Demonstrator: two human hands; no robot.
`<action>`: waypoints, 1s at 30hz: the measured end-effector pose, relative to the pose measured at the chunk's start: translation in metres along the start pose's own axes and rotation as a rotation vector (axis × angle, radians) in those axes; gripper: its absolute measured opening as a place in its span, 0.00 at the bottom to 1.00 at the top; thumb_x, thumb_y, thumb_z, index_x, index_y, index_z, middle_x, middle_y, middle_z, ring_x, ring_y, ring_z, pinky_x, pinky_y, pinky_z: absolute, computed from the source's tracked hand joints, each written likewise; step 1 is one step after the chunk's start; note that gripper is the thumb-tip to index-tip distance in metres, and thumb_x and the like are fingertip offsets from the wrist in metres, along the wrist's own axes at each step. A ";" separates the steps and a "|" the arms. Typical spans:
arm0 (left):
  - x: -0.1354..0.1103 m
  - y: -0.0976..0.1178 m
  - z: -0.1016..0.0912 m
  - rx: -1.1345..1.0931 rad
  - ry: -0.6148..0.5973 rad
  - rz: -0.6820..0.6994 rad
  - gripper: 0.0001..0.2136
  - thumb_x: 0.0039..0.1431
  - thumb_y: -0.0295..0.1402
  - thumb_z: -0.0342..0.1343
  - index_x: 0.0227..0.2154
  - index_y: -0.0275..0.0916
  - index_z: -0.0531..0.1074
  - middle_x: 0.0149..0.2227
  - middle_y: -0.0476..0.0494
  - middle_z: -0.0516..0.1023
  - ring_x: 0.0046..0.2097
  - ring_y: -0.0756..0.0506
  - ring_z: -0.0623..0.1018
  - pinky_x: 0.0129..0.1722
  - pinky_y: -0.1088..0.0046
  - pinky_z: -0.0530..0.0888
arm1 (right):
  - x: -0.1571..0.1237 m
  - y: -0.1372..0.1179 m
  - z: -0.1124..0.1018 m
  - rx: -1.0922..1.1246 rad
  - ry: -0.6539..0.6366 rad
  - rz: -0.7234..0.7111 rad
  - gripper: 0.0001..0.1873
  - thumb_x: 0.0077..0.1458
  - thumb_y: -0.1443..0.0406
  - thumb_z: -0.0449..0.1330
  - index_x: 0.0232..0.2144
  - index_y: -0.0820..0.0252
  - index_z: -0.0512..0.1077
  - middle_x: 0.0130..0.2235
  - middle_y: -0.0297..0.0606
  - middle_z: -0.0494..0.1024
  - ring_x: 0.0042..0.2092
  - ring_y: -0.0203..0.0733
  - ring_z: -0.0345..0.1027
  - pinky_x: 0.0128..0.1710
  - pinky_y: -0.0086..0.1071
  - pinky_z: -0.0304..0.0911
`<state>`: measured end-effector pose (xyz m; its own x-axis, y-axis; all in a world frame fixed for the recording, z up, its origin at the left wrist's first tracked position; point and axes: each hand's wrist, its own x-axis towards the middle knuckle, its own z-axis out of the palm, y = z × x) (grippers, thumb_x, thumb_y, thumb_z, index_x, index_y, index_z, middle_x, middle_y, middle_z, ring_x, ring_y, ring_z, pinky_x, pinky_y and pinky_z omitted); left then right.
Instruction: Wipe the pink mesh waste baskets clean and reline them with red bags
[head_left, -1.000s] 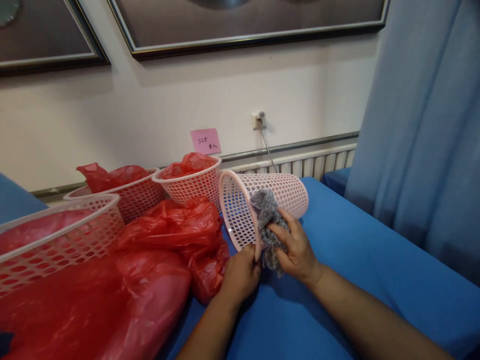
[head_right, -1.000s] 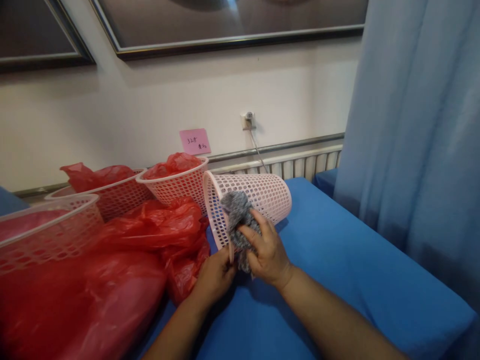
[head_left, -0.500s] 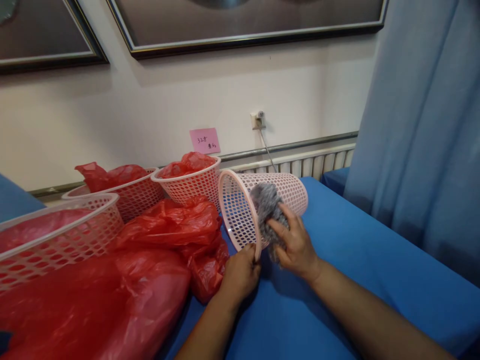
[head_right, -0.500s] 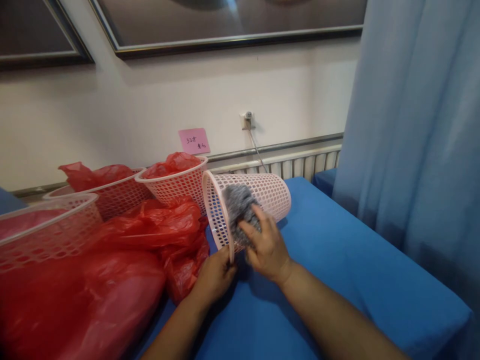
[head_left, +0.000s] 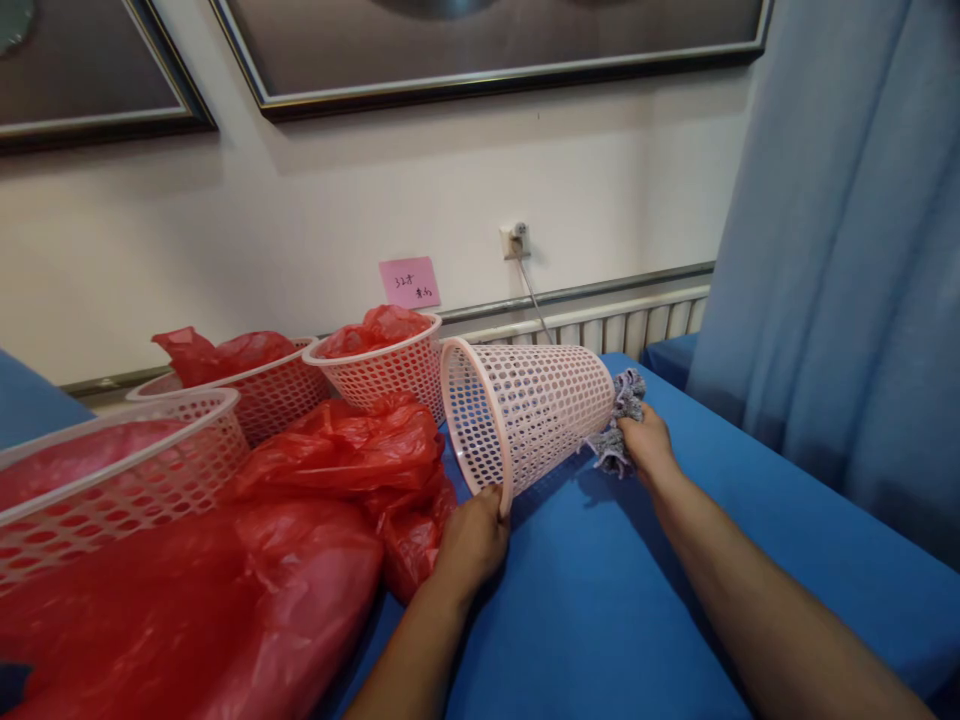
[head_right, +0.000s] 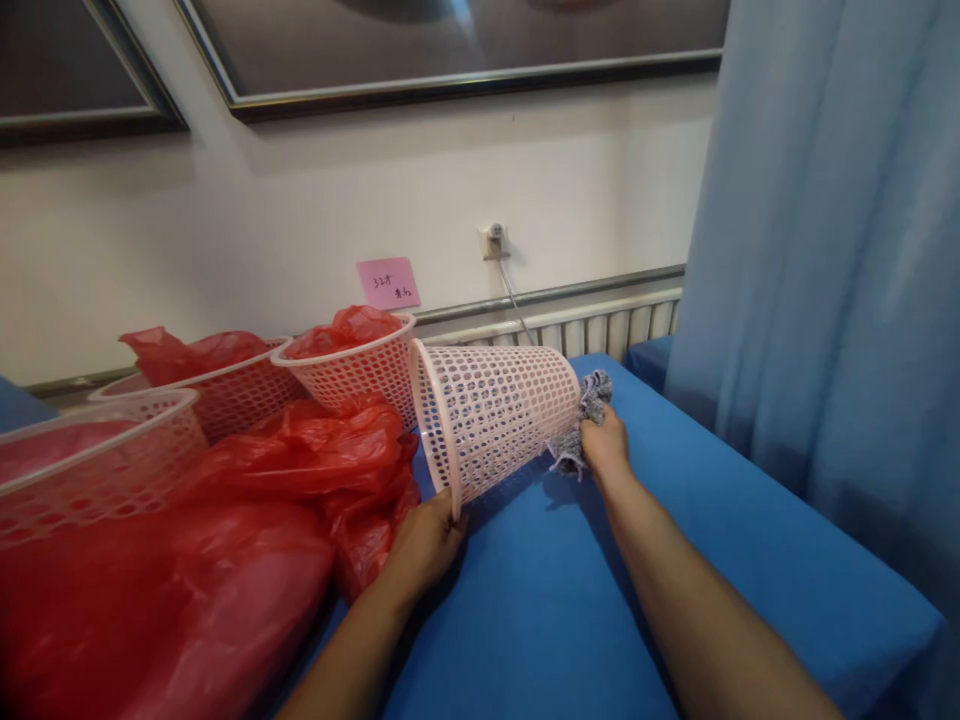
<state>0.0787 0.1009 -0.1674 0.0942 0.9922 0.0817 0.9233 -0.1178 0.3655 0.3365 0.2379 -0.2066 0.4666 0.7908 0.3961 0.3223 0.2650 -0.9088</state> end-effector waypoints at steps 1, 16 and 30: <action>0.000 0.000 0.000 -0.004 0.003 -0.004 0.12 0.60 0.23 0.50 0.41 0.39 0.76 0.45 0.36 0.83 0.47 0.38 0.81 0.46 0.67 0.73 | -0.005 -0.004 0.001 0.000 0.009 -0.019 0.26 0.48 0.64 0.55 0.50 0.62 0.75 0.50 0.48 0.77 0.58 0.57 0.66 0.60 0.55 0.63; -0.011 0.001 -0.012 -0.523 0.285 0.147 0.11 0.60 0.38 0.54 0.36 0.36 0.77 0.32 0.44 0.81 0.33 0.44 0.78 0.34 0.72 0.73 | -0.111 -0.088 -0.010 0.023 -0.465 -1.053 0.34 0.47 0.71 0.56 0.58 0.53 0.69 0.64 0.46 0.60 0.59 0.54 0.64 0.58 0.52 0.67; -0.009 0.008 0.003 -0.184 0.162 0.169 0.11 0.64 0.35 0.49 0.28 0.38 0.70 0.28 0.47 0.74 0.29 0.47 0.72 0.30 0.73 0.66 | -0.036 -0.035 -0.003 -0.066 -0.004 -0.288 0.29 0.52 0.66 0.55 0.57 0.60 0.71 0.63 0.50 0.65 0.65 0.57 0.59 0.66 0.55 0.56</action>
<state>0.0863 0.0908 -0.1676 0.1671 0.9401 0.2972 0.8153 -0.3012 0.4944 0.3107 0.1989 -0.1892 0.3454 0.6902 0.6358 0.4937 0.4426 -0.7486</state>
